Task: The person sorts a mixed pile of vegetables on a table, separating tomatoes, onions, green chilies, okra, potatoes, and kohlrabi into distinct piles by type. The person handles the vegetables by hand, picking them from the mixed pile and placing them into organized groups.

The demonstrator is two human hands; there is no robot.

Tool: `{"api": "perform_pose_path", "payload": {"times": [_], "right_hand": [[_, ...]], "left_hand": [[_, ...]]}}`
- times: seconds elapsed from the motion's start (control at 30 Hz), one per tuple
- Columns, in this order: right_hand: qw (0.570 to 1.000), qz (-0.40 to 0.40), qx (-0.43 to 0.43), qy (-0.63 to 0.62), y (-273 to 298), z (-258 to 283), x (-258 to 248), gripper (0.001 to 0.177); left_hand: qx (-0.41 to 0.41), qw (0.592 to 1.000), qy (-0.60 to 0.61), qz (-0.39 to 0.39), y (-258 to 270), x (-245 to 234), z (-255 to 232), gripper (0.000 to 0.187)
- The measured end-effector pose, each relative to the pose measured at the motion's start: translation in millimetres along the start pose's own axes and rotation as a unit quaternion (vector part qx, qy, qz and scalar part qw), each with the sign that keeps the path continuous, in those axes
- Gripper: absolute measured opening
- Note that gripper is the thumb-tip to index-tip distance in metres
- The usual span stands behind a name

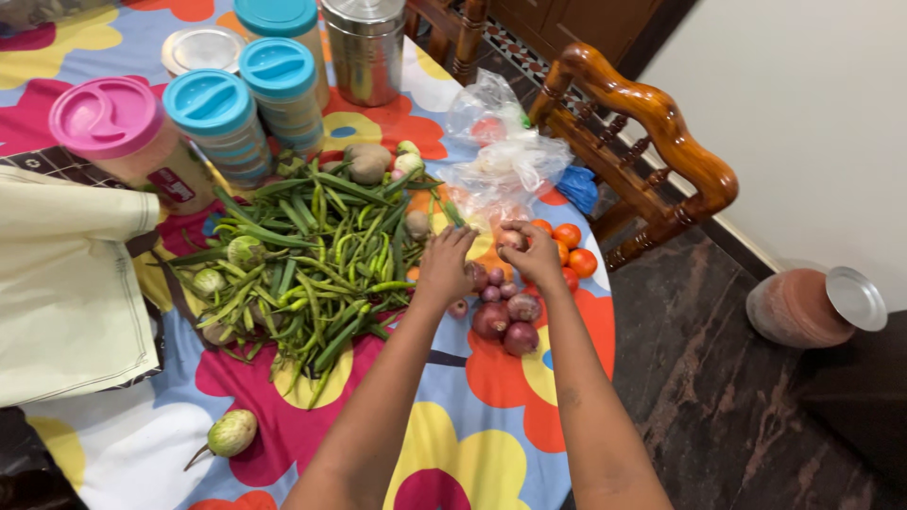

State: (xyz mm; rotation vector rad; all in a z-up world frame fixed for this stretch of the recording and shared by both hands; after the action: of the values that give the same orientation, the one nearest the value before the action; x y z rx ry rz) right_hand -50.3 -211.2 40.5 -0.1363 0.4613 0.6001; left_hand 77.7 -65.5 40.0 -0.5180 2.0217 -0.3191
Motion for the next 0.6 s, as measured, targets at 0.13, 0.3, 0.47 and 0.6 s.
{"api": "perform_pose_path", "payload": {"times": [0.13, 0.3, 0.47, 0.6], "right_hand": [[0.981, -0.045, -0.101, 0.162, 17, 29, 4, 0.044], [0.975, -0.01, -0.093, 0.199, 34, 36, 23, 0.041], [0.972, 0.024, -0.084, 0.22, 35, 38, 31, 0.042], [0.958, 0.043, 0.006, 0.283, 38, 36, 28, 0.044]], "left_hand": [[-0.005, 0.998, 0.062, -0.002, 4, 35, -4, 0.066], [-0.042, 0.996, 0.057, 0.056, 11, 60, 1, 0.075], [-0.077, 0.991, 0.05, 0.096, 14, 57, 0, 0.08], [-0.084, 0.989, 0.057, 0.111, 17, 46, -4, 0.087]]}}
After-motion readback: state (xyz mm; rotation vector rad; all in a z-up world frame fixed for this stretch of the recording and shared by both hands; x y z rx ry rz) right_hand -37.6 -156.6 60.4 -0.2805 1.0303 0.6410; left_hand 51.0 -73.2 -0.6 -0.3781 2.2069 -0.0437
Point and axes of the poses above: each hand's wrist, its own y-axis away from the middle knuckle, its own x-axis out of the palm, z = x × y, the point moved 8 cm from there along -y, towards the middle knuckle, and after that the axes turned 11 degrees about x, right-handed, at the moved point
